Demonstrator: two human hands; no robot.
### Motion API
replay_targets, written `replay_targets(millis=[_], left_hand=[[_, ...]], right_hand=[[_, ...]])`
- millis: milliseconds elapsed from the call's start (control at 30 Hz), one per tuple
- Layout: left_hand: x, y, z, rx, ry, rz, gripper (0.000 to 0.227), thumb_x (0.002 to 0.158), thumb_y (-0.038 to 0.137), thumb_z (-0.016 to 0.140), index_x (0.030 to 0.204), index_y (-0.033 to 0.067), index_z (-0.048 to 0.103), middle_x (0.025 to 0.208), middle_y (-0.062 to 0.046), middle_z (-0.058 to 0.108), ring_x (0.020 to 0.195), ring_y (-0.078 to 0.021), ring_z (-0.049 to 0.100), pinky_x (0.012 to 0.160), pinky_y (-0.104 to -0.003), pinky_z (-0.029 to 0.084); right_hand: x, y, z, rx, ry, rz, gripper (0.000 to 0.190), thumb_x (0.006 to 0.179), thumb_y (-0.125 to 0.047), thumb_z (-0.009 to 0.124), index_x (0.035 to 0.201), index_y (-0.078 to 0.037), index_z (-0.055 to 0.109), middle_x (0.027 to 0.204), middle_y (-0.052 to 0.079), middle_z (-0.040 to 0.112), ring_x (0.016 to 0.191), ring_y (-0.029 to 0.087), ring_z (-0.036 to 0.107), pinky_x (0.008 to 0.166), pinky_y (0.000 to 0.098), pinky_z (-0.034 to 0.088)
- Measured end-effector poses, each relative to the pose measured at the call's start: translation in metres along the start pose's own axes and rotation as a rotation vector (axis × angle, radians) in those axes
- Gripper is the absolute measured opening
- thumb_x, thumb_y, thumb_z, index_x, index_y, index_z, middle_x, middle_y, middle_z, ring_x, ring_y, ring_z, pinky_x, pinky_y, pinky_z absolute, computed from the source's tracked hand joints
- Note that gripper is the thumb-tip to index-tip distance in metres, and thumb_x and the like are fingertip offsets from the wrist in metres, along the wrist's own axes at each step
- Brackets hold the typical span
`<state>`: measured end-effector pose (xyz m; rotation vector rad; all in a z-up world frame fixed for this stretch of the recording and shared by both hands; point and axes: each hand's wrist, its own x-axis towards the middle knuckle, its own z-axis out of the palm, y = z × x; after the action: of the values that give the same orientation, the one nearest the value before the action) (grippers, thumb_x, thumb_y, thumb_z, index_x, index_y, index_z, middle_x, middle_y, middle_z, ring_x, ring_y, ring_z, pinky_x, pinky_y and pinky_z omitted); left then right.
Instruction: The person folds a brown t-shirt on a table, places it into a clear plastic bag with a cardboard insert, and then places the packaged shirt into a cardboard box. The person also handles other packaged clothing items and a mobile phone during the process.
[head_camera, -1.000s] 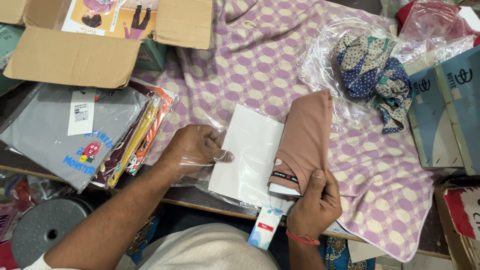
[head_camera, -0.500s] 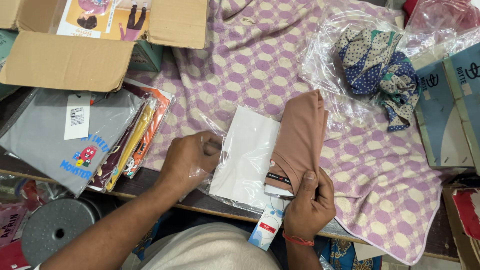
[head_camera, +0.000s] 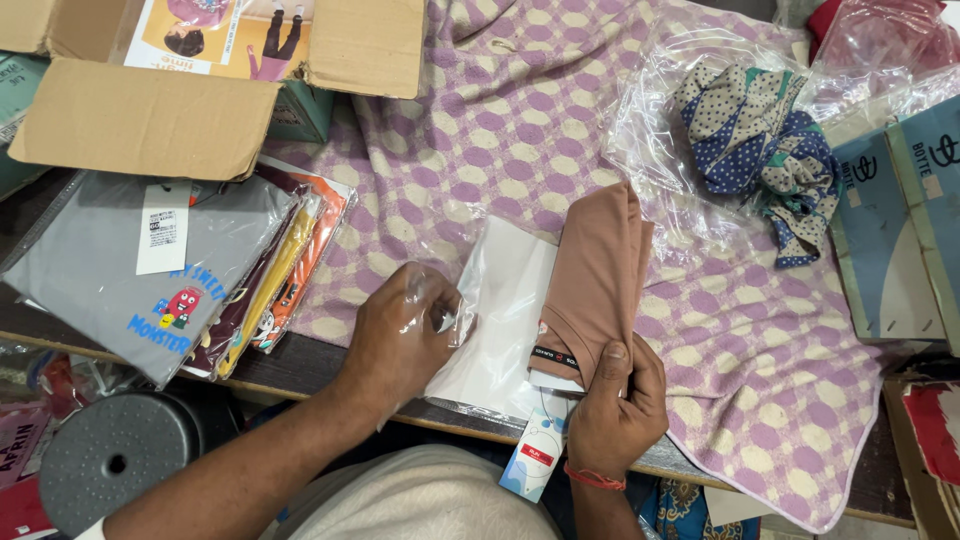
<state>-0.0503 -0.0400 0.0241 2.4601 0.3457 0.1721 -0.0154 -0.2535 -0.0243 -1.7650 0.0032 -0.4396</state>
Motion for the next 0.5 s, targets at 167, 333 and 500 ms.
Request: replay_targets(millis=[167, 333, 500], left_hand=[[0.012, -0.005, -0.006, -0.195, -0.026, -0.013, 0.033, 0.075, 0.029, 0.088, 0.085, 0.0001, 0.075, 0.095, -0.013, 0.070, 0.081, -0.0233, 0.067, 0.074, -0.038, 0.055], [0.016, -0.013, -0.009, -0.331, -0.244, -0.407, 0.027, 0.084, 0.030, 0.079, 0.085, 0.0047, 0.073, 0.078, -0.011, 0.074, 0.067, -0.0163, 0.068, 0.069, -0.032, 0.054], [0.025, -0.013, -0.029, -0.451, -0.240, -0.424, 0.024, 0.093, 0.027, 0.072, 0.092, 0.0054, 0.061, 0.084, -0.010, 0.067, 0.072, -0.0158, 0.064, 0.066, -0.035, 0.055]], right_hand=[[0.002, 0.001, -0.002, 0.031, 0.004, 0.002, 0.024, 0.107, -0.012, 0.063, 0.117, 0.009, 0.069, 0.113, 0.012, 0.070, 0.104, 0.013, 0.063, 0.095, 0.0274, 0.050], [0.005, 0.002, -0.011, 0.076, 0.017, 0.022, 0.024, 0.108, -0.012, 0.061, 0.118, 0.008, 0.069, 0.113, 0.011, 0.071, 0.103, 0.012, 0.063, 0.093, 0.0263, 0.051], [0.011, 0.005, -0.007, 0.101, 0.049, 0.045, 0.024, 0.108, -0.013, 0.062, 0.117, 0.008, 0.069, 0.110, 0.011, 0.070, 0.099, 0.011, 0.062, 0.090, 0.0254, 0.051]])
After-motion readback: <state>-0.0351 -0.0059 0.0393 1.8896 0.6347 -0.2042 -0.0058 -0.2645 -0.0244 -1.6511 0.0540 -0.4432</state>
